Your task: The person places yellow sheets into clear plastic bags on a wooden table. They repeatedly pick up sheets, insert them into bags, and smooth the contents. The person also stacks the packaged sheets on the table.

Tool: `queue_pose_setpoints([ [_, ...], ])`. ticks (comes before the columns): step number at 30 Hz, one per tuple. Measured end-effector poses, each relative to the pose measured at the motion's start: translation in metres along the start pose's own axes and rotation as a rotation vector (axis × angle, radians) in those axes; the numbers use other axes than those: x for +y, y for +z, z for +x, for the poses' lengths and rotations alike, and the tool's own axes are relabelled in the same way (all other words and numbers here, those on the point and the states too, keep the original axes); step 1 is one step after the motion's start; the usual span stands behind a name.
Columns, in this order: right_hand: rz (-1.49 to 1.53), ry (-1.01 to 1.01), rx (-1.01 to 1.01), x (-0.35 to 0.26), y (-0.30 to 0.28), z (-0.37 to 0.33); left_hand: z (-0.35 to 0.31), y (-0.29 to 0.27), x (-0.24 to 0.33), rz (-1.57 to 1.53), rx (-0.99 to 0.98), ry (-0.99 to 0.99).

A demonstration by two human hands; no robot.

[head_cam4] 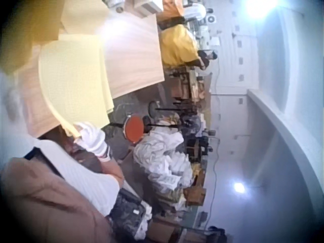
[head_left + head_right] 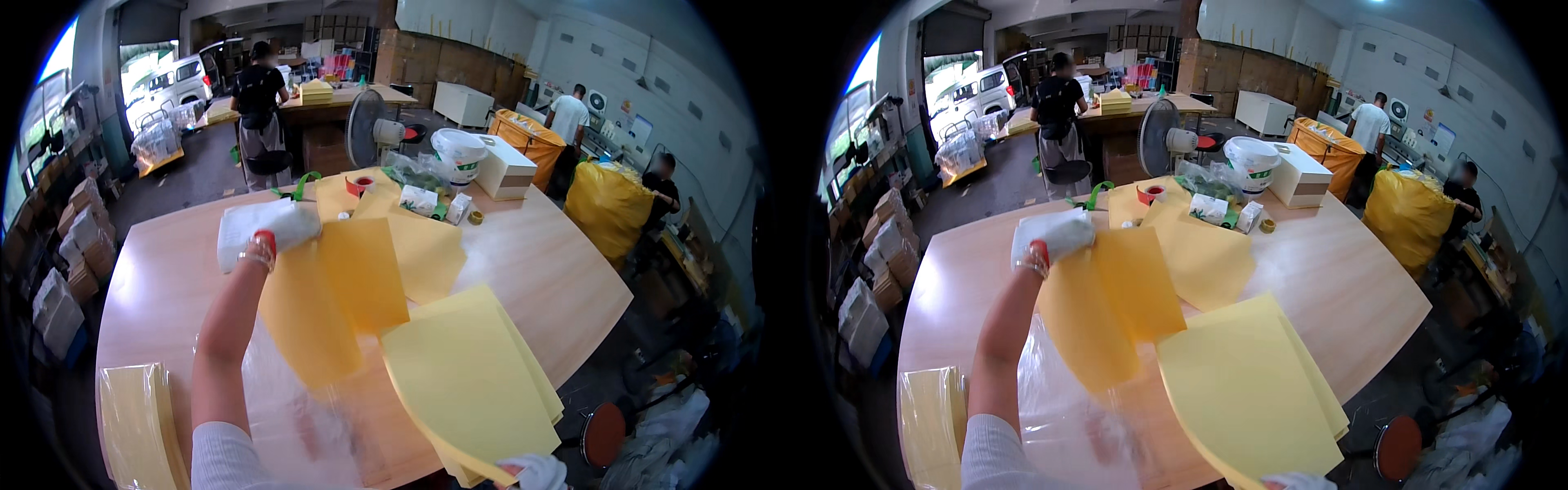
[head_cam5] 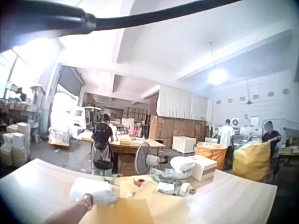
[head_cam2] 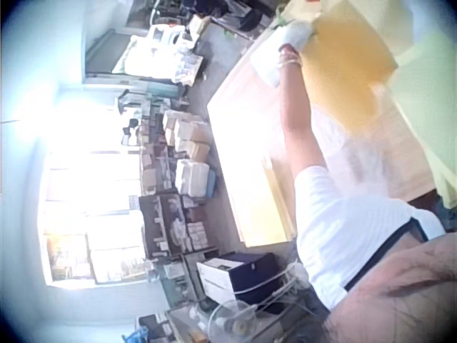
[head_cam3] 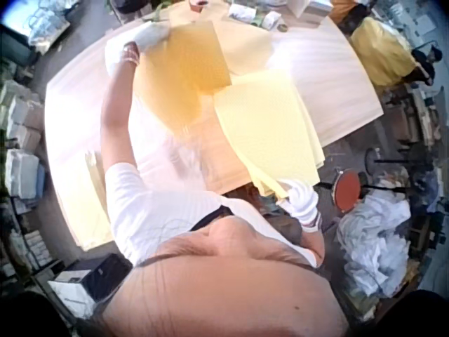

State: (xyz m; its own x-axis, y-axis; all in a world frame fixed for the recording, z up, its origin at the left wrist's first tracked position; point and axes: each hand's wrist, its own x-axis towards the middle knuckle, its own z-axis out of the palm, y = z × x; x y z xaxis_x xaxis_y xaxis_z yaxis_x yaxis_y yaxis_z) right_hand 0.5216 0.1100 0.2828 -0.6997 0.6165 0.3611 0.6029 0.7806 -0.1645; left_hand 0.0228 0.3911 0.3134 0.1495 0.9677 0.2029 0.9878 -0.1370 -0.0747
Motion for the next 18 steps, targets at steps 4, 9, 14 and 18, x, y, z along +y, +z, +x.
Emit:
queue_pose_setpoints([
  [4,0.077,-0.042,-0.032,0.006,0.035,-0.021,0.077,0.001,-0.02,-0.368,0.322,0.009],
  [9,0.253,-0.02,-0.088,0.011,0.046,-0.028,0.172,0.158,-0.042,-0.378,0.63,-0.143],
  [14,0.318,0.116,-0.165,0.005,0.038,-0.022,0.188,0.312,0.036,-1.305,0.534,-0.532],
  [18,0.795,0.565,-0.601,0.0,0.088,-0.088,0.184,0.371,0.073,-1.631,0.412,-0.525],
])
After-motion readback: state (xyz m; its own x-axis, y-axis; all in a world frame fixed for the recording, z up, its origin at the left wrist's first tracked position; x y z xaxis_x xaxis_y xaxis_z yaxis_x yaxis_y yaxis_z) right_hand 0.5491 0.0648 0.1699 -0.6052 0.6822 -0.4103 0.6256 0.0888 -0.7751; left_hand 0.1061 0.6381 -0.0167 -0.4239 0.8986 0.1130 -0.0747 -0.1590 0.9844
